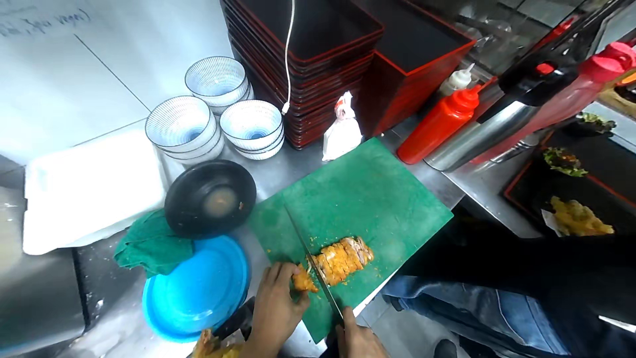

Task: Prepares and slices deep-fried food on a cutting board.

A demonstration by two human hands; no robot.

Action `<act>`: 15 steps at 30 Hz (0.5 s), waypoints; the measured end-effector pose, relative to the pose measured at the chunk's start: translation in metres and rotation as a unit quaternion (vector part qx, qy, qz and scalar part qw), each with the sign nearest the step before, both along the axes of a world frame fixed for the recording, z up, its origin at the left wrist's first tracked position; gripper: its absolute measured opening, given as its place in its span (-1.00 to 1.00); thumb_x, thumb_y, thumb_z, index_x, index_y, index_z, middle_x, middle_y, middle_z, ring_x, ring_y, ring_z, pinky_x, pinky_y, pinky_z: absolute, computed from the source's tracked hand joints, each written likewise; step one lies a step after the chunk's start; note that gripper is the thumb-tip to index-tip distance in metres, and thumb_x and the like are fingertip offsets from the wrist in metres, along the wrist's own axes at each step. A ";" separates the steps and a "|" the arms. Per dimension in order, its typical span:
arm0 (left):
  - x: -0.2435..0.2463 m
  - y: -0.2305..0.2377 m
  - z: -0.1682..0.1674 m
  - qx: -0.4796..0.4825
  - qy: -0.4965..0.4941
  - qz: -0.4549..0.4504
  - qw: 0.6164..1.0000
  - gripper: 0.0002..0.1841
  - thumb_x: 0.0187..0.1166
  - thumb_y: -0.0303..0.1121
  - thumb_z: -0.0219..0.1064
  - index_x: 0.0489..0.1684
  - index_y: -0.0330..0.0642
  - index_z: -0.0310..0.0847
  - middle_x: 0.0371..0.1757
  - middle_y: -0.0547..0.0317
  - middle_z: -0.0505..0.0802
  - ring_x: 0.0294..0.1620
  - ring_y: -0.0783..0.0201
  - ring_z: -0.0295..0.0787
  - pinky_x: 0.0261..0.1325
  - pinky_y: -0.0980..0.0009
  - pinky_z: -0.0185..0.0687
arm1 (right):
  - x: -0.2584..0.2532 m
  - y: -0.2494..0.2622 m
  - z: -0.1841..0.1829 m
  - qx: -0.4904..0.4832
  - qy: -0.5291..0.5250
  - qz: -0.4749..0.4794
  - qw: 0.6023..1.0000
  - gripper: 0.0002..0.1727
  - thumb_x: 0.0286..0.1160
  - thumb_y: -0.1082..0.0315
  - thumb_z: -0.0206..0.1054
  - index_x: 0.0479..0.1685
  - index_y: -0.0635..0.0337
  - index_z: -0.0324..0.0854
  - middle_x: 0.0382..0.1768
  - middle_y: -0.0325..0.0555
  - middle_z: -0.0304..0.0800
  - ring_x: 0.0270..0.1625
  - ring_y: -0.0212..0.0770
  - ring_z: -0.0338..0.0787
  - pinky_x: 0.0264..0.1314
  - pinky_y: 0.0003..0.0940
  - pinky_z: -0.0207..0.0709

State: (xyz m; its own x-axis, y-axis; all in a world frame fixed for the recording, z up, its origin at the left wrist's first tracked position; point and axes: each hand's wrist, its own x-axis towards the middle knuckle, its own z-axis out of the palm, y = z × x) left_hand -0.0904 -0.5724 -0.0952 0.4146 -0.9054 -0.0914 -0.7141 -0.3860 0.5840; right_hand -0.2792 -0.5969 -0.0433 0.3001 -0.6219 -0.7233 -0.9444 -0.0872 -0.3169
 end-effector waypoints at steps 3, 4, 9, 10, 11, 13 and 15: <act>-0.001 0.000 0.001 0.007 -0.010 0.000 1.000 -0.52 0.02 -0.20 0.63 0.01 -0.05 0.75 0.04 0.09 0.83 0.11 -0.01 0.76 0.13 0.06 0.73 | -0.001 0.000 -0.001 0.000 -0.004 0.002 1.000 -0.57 0.81 0.13 0.02 0.45 0.21 0.41 -0.30 0.19 0.86 -0.12 0.27 0.91 -0.06 0.20 0.72; -0.001 0.000 0.001 0.007 -0.012 0.001 1.000 -0.52 0.02 -0.20 0.64 0.01 -0.05 0.74 0.04 0.08 0.82 0.11 -0.02 0.76 0.13 0.05 0.73 | -0.002 0.000 -0.002 -0.004 -0.005 0.004 1.000 -0.57 0.80 0.14 0.02 0.44 0.21 0.42 -0.31 0.19 0.86 -0.13 0.27 0.91 -0.07 0.19 0.72; -0.004 0.000 0.001 -0.001 0.008 0.009 1.000 -0.52 0.04 -0.23 0.64 0.02 -0.09 0.74 0.05 0.01 0.82 0.14 -0.07 0.76 0.15 0.00 0.74 | -0.009 0.010 -0.009 -0.049 -0.047 0.004 0.998 -0.58 0.79 0.15 0.06 0.35 0.29 0.49 -0.36 0.21 0.84 -0.21 0.29 0.91 -0.14 0.22 0.72; -0.004 0.000 0.001 -0.004 0.011 0.011 1.000 -0.51 0.04 -0.24 0.63 0.03 -0.09 0.74 0.05 0.00 0.82 0.14 -0.07 0.76 0.14 0.01 0.74 | -0.010 0.011 -0.009 -0.056 -0.055 0.004 0.997 -0.59 0.78 0.15 0.06 0.33 0.30 0.50 -0.37 0.20 0.84 -0.22 0.29 0.91 -0.15 0.22 0.72; -0.005 0.000 0.001 -0.004 0.011 0.013 1.000 -0.51 0.04 -0.24 0.63 0.03 -0.09 0.73 0.06 0.00 0.82 0.13 -0.06 0.77 0.13 0.02 0.75 | -0.011 0.012 -0.009 -0.059 -0.060 0.005 0.996 -0.58 0.78 0.16 0.06 0.32 0.31 0.51 -0.37 0.21 0.84 -0.22 0.29 0.91 -0.15 0.22 0.72; -0.005 0.001 0.001 0.003 0.015 0.016 1.000 -0.51 0.06 -0.24 0.62 0.05 -0.08 0.72 0.08 0.01 0.81 0.14 -0.05 0.76 0.14 0.04 0.74 | -0.012 0.012 -0.008 -0.066 -0.066 0.009 0.996 -0.59 0.78 0.15 0.06 0.30 0.32 0.51 -0.39 0.19 0.83 -0.24 0.27 0.90 -0.17 0.20 0.73; -0.005 0.001 0.002 0.009 0.023 0.020 0.999 -0.50 0.07 -0.24 0.62 0.08 -0.09 0.72 0.11 0.00 0.81 0.18 -0.05 0.75 0.18 0.03 0.73 | -0.014 0.012 -0.006 -0.075 -0.070 0.009 0.995 -0.59 0.78 0.16 0.06 0.28 0.33 0.51 -0.40 0.19 0.83 -0.27 0.26 0.90 -0.19 0.19 0.73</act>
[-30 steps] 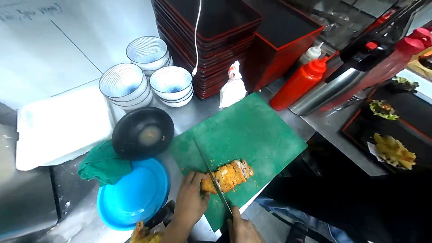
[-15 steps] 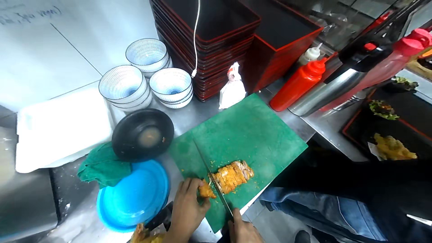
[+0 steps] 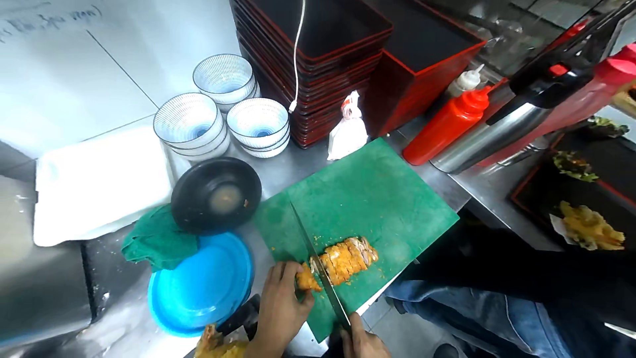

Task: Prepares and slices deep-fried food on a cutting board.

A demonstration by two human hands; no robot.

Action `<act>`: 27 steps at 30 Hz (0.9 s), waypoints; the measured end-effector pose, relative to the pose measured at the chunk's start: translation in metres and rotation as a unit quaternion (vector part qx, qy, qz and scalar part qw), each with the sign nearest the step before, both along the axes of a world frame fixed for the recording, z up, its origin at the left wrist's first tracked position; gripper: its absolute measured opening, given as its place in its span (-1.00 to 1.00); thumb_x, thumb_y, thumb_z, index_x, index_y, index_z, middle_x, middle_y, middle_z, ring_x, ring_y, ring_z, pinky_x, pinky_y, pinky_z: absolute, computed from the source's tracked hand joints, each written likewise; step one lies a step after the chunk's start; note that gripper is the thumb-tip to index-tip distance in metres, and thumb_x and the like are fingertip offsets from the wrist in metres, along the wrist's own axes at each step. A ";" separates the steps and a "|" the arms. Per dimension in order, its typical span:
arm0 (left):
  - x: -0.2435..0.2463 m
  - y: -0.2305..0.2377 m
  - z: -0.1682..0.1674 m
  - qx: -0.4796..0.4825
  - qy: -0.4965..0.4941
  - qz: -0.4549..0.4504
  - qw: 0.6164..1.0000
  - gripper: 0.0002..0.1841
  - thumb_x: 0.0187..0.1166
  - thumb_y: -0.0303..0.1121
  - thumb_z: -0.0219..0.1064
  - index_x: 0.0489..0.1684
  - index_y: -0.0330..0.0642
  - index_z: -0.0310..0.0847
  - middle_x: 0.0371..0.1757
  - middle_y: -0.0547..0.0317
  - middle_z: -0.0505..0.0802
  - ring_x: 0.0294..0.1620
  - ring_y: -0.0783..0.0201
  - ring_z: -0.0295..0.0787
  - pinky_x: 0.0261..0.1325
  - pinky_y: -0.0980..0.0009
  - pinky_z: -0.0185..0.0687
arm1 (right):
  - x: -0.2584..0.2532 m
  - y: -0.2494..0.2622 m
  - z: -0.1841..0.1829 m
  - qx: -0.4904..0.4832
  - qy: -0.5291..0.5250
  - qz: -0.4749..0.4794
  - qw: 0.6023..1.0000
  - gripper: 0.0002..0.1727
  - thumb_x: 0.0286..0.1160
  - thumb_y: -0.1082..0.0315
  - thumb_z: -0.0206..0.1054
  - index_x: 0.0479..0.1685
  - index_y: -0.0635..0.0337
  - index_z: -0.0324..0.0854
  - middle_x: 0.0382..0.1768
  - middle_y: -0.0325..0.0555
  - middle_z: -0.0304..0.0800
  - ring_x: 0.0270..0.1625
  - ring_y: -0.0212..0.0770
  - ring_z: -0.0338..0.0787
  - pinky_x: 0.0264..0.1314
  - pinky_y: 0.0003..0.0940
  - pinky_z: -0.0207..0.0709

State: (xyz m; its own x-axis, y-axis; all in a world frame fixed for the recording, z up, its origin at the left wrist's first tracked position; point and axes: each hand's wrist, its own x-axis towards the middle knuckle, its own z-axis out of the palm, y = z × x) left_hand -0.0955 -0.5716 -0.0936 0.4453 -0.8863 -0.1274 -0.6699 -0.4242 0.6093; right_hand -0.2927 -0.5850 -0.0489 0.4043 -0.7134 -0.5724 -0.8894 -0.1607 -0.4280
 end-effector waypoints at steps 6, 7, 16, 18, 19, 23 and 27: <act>0.000 -0.001 0.001 0.010 0.001 0.003 1.000 -0.47 0.09 -0.21 0.60 0.14 -0.08 0.71 0.13 0.02 0.81 0.21 -0.02 0.75 0.21 0.06 0.73 | -0.002 -0.002 0.002 -0.028 -0.009 0.001 1.000 -0.61 0.76 0.17 0.09 0.24 0.33 0.54 -0.46 0.16 0.81 -0.33 0.24 0.89 -0.26 0.17 0.72; 0.000 -0.001 0.001 0.010 0.000 0.001 1.000 -0.47 0.10 -0.21 0.60 0.15 -0.09 0.71 0.13 0.02 0.81 0.21 -0.02 0.74 0.22 0.06 0.72 | -0.001 -0.003 0.003 -0.029 -0.009 0.000 1.000 -0.61 0.76 0.17 0.09 0.24 0.33 0.54 -0.46 0.16 0.81 -0.34 0.24 0.89 -0.26 0.17 0.72; 0.000 0.000 -0.002 0.005 -0.004 -0.001 1.000 -0.48 0.10 -0.20 0.60 0.13 -0.11 0.72 0.12 0.03 0.81 0.18 -0.01 0.75 0.20 0.08 0.73 | 0.029 -0.021 0.022 -0.009 0.011 0.034 0.999 -0.60 0.80 0.11 0.04 0.32 0.22 0.50 -0.39 0.10 0.83 -0.25 0.19 0.91 -0.18 0.11 0.74; 0.001 0.001 -0.002 0.009 -0.002 0.000 1.000 -0.47 0.11 -0.19 0.59 0.14 -0.09 0.71 0.12 0.04 0.81 0.18 0.00 0.75 0.21 0.08 0.72 | 0.034 -0.023 0.024 0.004 0.026 0.041 0.999 -0.60 0.81 0.11 0.04 0.34 0.21 0.49 -0.37 0.11 0.83 -0.21 0.20 0.91 -0.14 0.11 0.73; 0.001 0.001 -0.002 0.006 -0.003 0.000 1.000 -0.48 0.10 -0.19 0.60 0.13 -0.09 0.72 0.11 0.04 0.81 0.18 0.00 0.75 0.21 0.07 0.72 | 0.036 -0.024 0.023 0.012 0.038 0.044 0.998 -0.60 0.81 0.12 0.04 0.35 0.20 0.48 -0.34 0.12 0.84 -0.19 0.20 0.92 -0.12 0.11 0.73; 0.000 0.001 -0.001 -0.002 0.005 0.002 1.000 -0.47 0.10 -0.21 0.60 0.14 -0.12 0.71 0.12 0.01 0.81 0.18 -0.03 0.76 0.21 0.05 0.73 | 0.038 -0.026 0.021 0.032 0.074 0.035 0.996 -0.58 0.82 0.12 0.02 0.42 0.19 0.46 -0.27 0.16 0.86 -0.11 0.24 0.92 -0.05 0.15 0.73; 0.000 0.001 -0.001 0.009 0.007 0.002 1.000 -0.47 0.10 -0.20 0.59 0.14 -0.12 0.71 0.12 0.00 0.81 0.17 -0.03 0.75 0.19 0.06 0.73 | 0.034 -0.029 0.021 0.039 0.076 0.037 0.996 -0.58 0.81 0.11 0.02 0.40 0.19 0.46 -0.27 0.16 0.86 -0.11 0.25 0.91 -0.05 0.16 0.72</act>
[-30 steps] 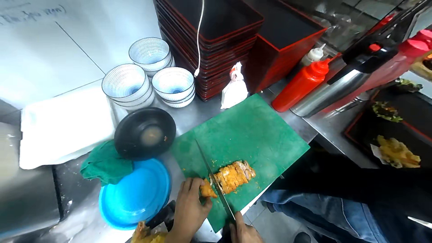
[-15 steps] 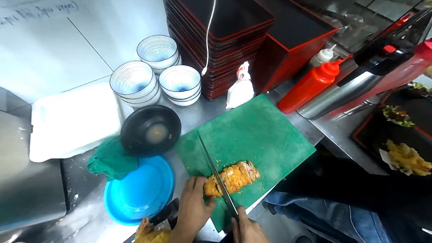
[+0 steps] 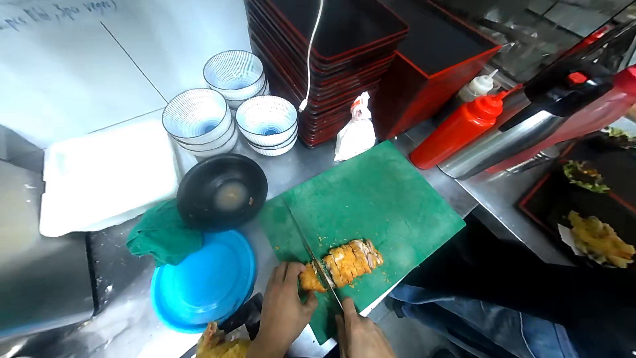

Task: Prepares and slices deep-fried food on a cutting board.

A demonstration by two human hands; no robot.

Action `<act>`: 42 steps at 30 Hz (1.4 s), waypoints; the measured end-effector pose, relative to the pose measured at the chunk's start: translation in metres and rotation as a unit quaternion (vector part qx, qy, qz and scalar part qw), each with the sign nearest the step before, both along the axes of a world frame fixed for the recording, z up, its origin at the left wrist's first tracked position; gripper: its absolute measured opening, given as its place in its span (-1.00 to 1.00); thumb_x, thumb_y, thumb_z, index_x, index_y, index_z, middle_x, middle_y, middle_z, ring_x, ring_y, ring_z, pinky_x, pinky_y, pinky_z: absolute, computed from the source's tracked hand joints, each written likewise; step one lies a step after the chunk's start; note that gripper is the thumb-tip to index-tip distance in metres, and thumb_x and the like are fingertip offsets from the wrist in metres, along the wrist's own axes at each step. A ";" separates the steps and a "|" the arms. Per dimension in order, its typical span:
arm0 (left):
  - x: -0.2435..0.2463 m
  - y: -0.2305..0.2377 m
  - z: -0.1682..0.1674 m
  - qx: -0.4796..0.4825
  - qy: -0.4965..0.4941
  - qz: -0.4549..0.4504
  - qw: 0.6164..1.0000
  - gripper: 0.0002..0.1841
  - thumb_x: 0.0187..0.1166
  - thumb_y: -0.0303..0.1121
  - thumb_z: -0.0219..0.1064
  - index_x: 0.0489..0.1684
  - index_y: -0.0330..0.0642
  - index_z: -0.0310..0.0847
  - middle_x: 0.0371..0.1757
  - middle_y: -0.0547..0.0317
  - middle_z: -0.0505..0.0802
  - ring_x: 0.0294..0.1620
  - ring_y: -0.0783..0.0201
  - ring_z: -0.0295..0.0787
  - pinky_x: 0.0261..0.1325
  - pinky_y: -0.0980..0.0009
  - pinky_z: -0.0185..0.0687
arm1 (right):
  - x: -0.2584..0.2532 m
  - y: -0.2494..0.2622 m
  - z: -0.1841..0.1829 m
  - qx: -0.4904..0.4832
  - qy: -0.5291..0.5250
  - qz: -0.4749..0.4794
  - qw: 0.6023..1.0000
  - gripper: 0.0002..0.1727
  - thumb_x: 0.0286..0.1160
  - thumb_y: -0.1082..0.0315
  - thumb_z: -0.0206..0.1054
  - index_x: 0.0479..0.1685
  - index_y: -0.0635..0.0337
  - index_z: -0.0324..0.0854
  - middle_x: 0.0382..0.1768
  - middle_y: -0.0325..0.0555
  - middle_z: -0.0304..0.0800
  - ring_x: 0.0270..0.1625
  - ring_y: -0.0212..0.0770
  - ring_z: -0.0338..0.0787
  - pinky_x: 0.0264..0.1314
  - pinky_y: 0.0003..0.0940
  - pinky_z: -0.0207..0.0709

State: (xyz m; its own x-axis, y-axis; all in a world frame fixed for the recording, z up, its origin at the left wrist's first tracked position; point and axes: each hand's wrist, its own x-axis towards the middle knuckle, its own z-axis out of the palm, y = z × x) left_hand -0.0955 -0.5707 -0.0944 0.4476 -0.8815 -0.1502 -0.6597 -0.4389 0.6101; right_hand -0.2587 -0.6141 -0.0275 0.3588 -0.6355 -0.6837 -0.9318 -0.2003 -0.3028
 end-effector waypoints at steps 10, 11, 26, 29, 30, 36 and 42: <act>0.035 -0.102 0.042 -0.172 -0.019 -0.044 0.984 -0.73 0.51 -0.40 0.32 0.10 -0.30 0.65 0.05 -0.11 0.78 0.05 -0.04 0.75 0.09 -0.01 0.74 | 0.002 -0.003 -0.002 0.020 0.026 0.019 0.999 -0.58 0.84 0.12 -0.01 0.45 0.17 0.42 -0.24 0.16 0.86 -0.06 0.24 0.91 -0.01 0.15 0.72; 0.039 -0.121 0.046 -0.208 -0.030 -0.069 0.975 -0.76 0.54 -0.42 0.28 0.07 -0.29 0.66 0.02 -0.10 0.78 0.05 -0.04 0.76 0.11 0.00 0.73 | 0.003 -0.003 0.000 0.025 0.030 0.018 0.999 -0.58 0.84 0.12 -0.01 0.46 0.17 0.41 -0.23 0.17 0.86 -0.06 0.24 0.91 0.00 0.16 0.72; 0.054 -0.156 -0.002 -0.282 -0.012 -0.059 0.957 -0.65 0.62 -0.35 0.24 0.29 -0.32 0.54 0.12 -0.16 0.75 0.16 -0.06 0.73 0.26 0.00 0.68 | -0.010 -0.013 -0.022 0.033 -0.030 0.005 0.999 -0.53 0.84 0.03 -0.01 0.48 0.14 0.38 -0.25 0.16 0.84 -0.08 0.23 0.90 0.01 0.16 0.72; 0.046 -0.111 0.032 -0.191 0.012 -0.010 0.981 -0.70 0.55 -0.44 0.30 0.21 -0.27 0.56 0.11 -0.09 0.74 0.06 0.02 0.73 0.08 0.06 0.74 | -0.015 -0.010 -0.023 0.028 -0.052 -0.007 0.998 -0.54 0.84 0.04 0.01 0.45 0.17 0.42 -0.27 0.16 0.84 -0.10 0.23 0.90 -0.01 0.17 0.71; 0.044 -0.093 0.043 -0.110 0.033 -0.011 0.993 -0.67 0.52 -0.42 0.33 0.23 -0.25 0.58 0.16 -0.09 0.74 0.11 0.00 0.74 0.13 0.03 0.74 | -0.015 -0.010 -0.022 0.030 -0.053 -0.009 0.998 -0.54 0.84 0.05 0.01 0.46 0.18 0.42 -0.26 0.17 0.84 -0.09 0.24 0.90 0.00 0.18 0.71; 0.024 -0.012 0.037 0.154 0.117 -0.017 0.981 -0.45 0.41 -0.32 0.51 0.40 -0.26 0.52 0.36 -0.12 0.70 0.20 0.06 0.78 0.25 0.18 0.74 | -0.018 -0.005 -0.015 0.027 -0.058 -0.015 0.998 -0.53 0.85 0.04 -0.01 0.45 0.19 0.42 -0.27 0.19 0.85 -0.09 0.26 0.90 0.00 0.18 0.72; -0.002 -0.012 0.015 0.077 0.163 0.034 0.983 -0.56 0.37 -0.41 0.56 0.23 -0.24 0.62 0.14 0.00 0.78 -0.06 0.26 0.86 0.07 0.35 0.83 | -0.021 0.003 -0.002 -0.013 -0.059 -0.004 0.998 -0.55 0.84 0.07 0.00 0.37 0.25 0.47 -0.35 0.19 0.84 -0.17 0.28 0.90 -0.09 0.20 0.72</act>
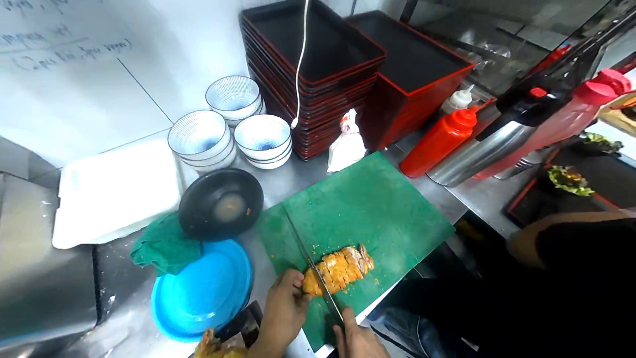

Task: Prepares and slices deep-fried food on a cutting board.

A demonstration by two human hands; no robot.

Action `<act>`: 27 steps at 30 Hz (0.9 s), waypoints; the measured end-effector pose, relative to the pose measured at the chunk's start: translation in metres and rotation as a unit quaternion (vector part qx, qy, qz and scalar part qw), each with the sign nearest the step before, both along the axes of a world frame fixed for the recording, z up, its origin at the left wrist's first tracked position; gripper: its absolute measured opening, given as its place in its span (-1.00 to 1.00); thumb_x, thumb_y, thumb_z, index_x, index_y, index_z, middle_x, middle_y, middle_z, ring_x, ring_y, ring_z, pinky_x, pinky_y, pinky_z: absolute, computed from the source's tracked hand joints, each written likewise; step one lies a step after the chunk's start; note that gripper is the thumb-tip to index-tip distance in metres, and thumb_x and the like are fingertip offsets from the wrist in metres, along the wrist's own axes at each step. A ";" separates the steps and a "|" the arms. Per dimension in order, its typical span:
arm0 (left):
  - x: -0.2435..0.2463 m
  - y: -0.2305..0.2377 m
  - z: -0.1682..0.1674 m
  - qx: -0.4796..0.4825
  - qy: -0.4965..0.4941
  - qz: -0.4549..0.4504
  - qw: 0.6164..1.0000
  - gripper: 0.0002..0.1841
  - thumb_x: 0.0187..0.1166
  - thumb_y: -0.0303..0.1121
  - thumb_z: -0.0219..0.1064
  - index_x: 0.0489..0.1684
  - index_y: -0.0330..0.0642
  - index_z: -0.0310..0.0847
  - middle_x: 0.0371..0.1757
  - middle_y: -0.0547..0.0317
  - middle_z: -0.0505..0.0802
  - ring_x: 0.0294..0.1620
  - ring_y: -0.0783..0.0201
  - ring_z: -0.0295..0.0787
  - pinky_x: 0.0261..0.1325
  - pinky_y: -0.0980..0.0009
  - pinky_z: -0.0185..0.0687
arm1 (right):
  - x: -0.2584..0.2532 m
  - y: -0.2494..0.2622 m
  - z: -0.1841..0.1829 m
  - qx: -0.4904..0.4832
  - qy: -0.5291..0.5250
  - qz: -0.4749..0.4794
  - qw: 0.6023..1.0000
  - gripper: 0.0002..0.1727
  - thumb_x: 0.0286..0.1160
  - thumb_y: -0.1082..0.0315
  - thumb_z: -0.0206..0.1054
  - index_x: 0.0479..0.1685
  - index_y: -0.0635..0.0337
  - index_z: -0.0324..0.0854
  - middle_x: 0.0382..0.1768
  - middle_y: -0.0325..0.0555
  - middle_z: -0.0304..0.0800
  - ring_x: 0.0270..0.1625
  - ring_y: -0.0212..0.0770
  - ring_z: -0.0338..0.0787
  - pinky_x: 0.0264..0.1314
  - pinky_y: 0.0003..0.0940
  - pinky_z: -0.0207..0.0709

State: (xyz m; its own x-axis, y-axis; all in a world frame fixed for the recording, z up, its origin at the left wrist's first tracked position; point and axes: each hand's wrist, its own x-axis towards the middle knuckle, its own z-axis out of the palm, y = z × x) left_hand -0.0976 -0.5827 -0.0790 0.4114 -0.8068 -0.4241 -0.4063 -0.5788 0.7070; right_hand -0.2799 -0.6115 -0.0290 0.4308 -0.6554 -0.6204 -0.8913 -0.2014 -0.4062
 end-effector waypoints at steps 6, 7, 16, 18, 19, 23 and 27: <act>-0.002 -0.001 -0.006 -0.032 -0.005 0.005 0.999 -0.57 0.35 -0.38 0.60 0.19 -0.25 0.65 0.10 0.03 0.80 -0.11 0.31 0.87 0.02 0.41 0.84 | 0.006 0.008 0.005 -0.017 0.009 0.010 1.000 -0.57 0.83 0.10 0.01 0.34 0.25 0.49 -0.35 0.19 0.84 -0.20 0.28 0.91 -0.14 0.19 0.73; -0.002 0.001 -0.006 -0.035 -0.007 0.008 0.999 -0.56 0.35 -0.38 0.60 0.19 -0.25 0.65 0.10 0.03 0.80 -0.11 0.32 0.86 0.02 0.41 0.83 | 0.009 0.009 0.005 -0.011 0.018 0.010 1.000 -0.58 0.83 0.11 0.01 0.35 0.24 0.49 -0.34 0.19 0.85 -0.18 0.28 0.91 -0.12 0.18 0.73; -0.002 0.000 -0.008 -0.014 -0.016 -0.004 1.000 -0.54 0.36 -0.35 0.59 0.23 -0.27 0.65 0.15 -0.01 0.79 -0.05 0.24 0.85 0.07 0.35 0.81 | 0.023 0.007 0.003 0.023 0.081 -0.005 0.996 -0.59 0.82 0.20 0.01 0.49 0.19 0.40 -0.24 0.23 0.87 -0.09 0.31 0.91 -0.06 0.21 0.73; 0.004 -0.005 0.002 -0.016 -0.033 -0.008 0.999 -0.56 0.40 -0.33 0.51 0.24 -0.26 0.63 0.20 -0.04 0.77 0.04 0.17 0.81 0.13 0.27 0.77 | 0.023 0.005 0.004 0.034 0.086 -0.005 0.996 -0.59 0.84 0.18 0.00 0.50 0.18 0.39 -0.23 0.23 0.87 -0.07 0.31 0.91 -0.03 0.21 0.72; 0.007 -0.009 0.007 -0.053 -0.059 0.006 0.997 -0.60 0.41 -0.34 0.45 0.19 -0.29 0.64 0.16 -0.08 0.78 0.05 0.10 0.80 0.12 0.18 0.76 | 0.023 0.004 0.004 0.041 0.087 -0.004 0.995 -0.58 0.85 0.17 -0.01 0.52 0.17 0.37 -0.22 0.23 0.87 -0.06 0.30 0.91 -0.02 0.21 0.72; 0.025 -0.056 0.016 -0.250 -0.178 0.019 0.952 -0.76 0.43 -0.46 0.33 0.00 -0.33 0.64 -0.08 -0.08 0.76 -0.14 0.06 0.75 -0.14 0.10 0.75 | 0.023 0.001 0.006 0.052 0.090 -0.005 0.995 -0.56 0.85 0.15 0.00 0.55 0.14 0.35 -0.20 0.21 0.87 -0.04 0.28 0.91 0.01 0.18 0.72; 0.039 -0.118 -0.009 -0.308 -0.206 -0.085 0.925 -0.81 0.58 -0.48 0.23 0.05 -0.31 0.63 -0.02 -0.10 0.74 0.03 -0.05 0.74 0.12 0.02 0.74 | 0.026 0.001 0.007 0.057 0.099 -0.004 0.993 -0.57 0.85 0.14 -0.01 0.53 0.13 0.36 -0.20 0.19 0.87 -0.02 0.25 0.91 0.02 0.16 0.72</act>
State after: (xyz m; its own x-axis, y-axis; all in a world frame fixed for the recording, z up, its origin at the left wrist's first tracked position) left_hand -0.0590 -0.7010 -0.0876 0.2810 -0.9109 0.3022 -0.7627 -0.0208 0.6464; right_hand -0.2541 -0.6105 -0.0217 0.2881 -0.5793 -0.7625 -0.9573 -0.1561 -0.2431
